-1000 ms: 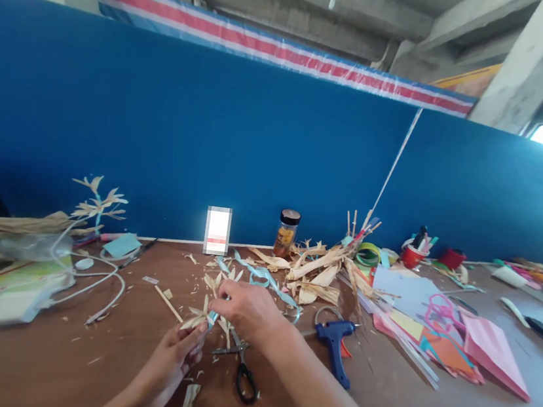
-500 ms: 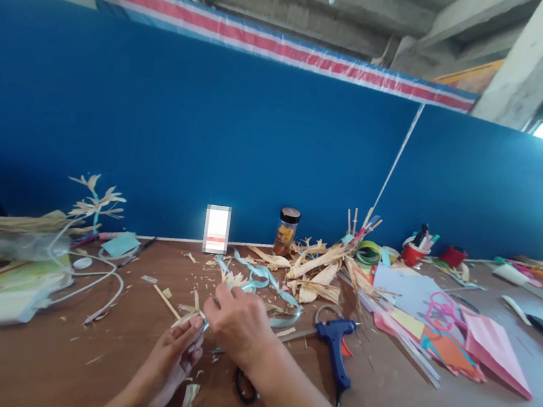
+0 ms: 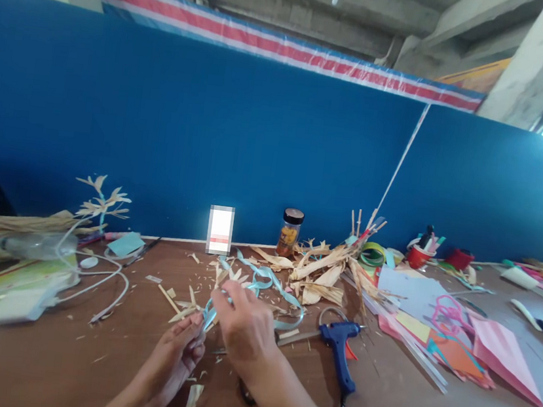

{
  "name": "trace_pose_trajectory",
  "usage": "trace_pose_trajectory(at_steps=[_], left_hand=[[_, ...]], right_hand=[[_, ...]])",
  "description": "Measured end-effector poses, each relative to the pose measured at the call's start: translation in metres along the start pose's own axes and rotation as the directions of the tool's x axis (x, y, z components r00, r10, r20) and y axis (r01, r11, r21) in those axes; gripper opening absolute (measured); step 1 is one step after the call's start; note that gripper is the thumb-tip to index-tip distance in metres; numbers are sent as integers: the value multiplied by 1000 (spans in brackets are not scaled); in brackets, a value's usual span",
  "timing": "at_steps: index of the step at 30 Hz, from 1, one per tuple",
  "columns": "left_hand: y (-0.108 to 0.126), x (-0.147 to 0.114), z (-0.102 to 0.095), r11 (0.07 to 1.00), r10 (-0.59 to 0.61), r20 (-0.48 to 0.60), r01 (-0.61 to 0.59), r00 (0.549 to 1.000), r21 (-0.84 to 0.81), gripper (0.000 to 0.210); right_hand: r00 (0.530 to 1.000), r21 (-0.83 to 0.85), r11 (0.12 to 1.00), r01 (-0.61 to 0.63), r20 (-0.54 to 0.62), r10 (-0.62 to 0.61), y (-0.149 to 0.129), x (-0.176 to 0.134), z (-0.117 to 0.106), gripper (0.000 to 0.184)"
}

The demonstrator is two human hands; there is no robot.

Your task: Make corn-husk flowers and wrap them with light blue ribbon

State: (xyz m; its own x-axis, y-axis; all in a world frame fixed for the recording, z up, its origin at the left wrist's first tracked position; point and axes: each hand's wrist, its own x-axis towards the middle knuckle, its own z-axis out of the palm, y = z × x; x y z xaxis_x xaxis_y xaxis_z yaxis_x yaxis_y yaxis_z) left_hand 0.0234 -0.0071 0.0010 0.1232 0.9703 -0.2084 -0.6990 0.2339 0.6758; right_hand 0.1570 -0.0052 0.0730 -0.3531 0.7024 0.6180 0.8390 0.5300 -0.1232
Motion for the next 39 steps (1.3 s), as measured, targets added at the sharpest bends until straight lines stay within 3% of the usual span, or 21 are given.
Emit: trace_pose_trajectory(at_steps=[2, 3, 4, 6, 8, 9, 11, 15, 21, 28, 36, 39], left_hand=[[1, 0, 0, 1000, 1, 4, -1, 1000, -19, 15], [1, 0, 0, 1000, -1, 7, 1, 1000, -29, 15], [1, 0, 0, 999, -5, 8, 5, 1000, -37, 15], [-1, 1, 1, 999, -20, 11, 21, 1000, -41, 15], [-2, 1, 1, 999, -38, 32, 39, 999, -29, 14], [-3, 1, 1, 999, -43, 49, 45, 998, -22, 14], [-3, 1, 3, 999, -50, 78, 51, 996, -17, 15], [-3, -2, 5, 998, -56, 64, 58, 996, -27, 16], [-4, -1, 4, 996, -86, 32, 87, 996, -37, 19], [-4, -2, 5, 997, -77, 37, 77, 996, 2, 18], [0, -2, 4, 998, -54, -9, 54, 998, -20, 15], [4, -4, 6, 998, -54, 9, 54, 998, -24, 15]], right_hand=[[977, 257, 947, -192, -45, 210, 3, -3, 5, 14], [944, 402, 868, -292, -23, 328, 4, -4, 9, 11], [903, 543, 752, -374, 30, 428, 4, -5, 15, 9], [808, 763, 431, -482, 197, 555, 1, -6, 26, 15], [718, 857, 111, -502, 343, 606, -4, -5, 36, 23], [691, 874, -1, -485, 384, 612, -7, -4, 39, 24], [671, 895, -121, -429, 405, 621, -12, -2, 43, 24], [668, 913, -180, -367, 393, 632, -16, -1, 47, 19], [677, 924, -152, -350, 362, 641, -15, -6, 56, 17], [615, 917, -87, -388, 328, 717, -16, -8, 65, 23], [722, 919, -90, -385, 360, 590, -18, -12, 52, 25], [749, 880, 7, -475, 400, 529, -20, -21, 51, 21]])
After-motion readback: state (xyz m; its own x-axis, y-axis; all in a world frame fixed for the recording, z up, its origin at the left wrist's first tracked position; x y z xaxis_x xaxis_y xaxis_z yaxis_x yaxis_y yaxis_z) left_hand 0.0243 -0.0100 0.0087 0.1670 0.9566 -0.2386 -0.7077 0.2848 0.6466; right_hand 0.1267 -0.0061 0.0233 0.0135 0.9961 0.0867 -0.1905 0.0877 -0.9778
